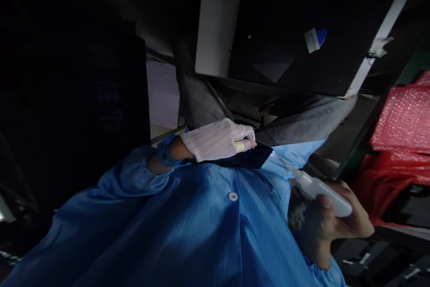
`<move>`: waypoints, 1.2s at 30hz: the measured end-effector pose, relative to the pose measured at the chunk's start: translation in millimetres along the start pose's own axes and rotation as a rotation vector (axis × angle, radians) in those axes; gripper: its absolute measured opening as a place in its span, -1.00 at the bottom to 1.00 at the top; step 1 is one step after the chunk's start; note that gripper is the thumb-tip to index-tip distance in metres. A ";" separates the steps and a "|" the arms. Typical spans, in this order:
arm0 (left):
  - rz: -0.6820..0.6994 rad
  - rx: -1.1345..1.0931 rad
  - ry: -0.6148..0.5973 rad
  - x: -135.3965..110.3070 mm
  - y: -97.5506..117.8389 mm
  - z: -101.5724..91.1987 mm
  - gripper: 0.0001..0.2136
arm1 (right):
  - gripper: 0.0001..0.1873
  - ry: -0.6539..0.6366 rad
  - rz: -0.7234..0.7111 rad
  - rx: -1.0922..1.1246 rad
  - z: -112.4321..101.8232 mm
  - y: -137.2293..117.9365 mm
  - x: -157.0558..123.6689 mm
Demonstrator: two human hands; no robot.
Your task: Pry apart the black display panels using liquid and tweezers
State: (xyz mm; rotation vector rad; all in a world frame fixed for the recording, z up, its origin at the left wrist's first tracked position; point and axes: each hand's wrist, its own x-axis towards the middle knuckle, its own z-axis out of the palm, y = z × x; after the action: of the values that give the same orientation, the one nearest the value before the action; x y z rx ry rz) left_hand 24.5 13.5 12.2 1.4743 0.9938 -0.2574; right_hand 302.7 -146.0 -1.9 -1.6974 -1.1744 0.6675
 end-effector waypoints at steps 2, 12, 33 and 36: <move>0.044 -0.009 0.010 -0.8 1.5 -0.1 -0.74 | -0.54 0.044 -0.105 -0.068 1.6 -4.3 3.0; 0.066 -0.029 0.019 0.5 2.6 0.7 -0.79 | -0.64 -0.006 -0.162 -0.115 1.7 -10.3 8.4; 0.085 0.025 0.027 0.3 1.0 1.3 -0.77 | -0.83 -0.027 -0.299 -0.100 -0.9 -5.0 9.8; 0.079 0.027 0.035 0.7 0.7 1.4 -0.79 | -0.77 -0.029 -0.342 -0.122 -2.1 -2.9 10.0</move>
State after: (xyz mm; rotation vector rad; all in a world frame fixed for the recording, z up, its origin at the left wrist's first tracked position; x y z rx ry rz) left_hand 26.0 12.6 11.9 1.5434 0.9610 -0.1886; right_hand 307.2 -137.3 2.3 -1.5366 -1.5075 0.4169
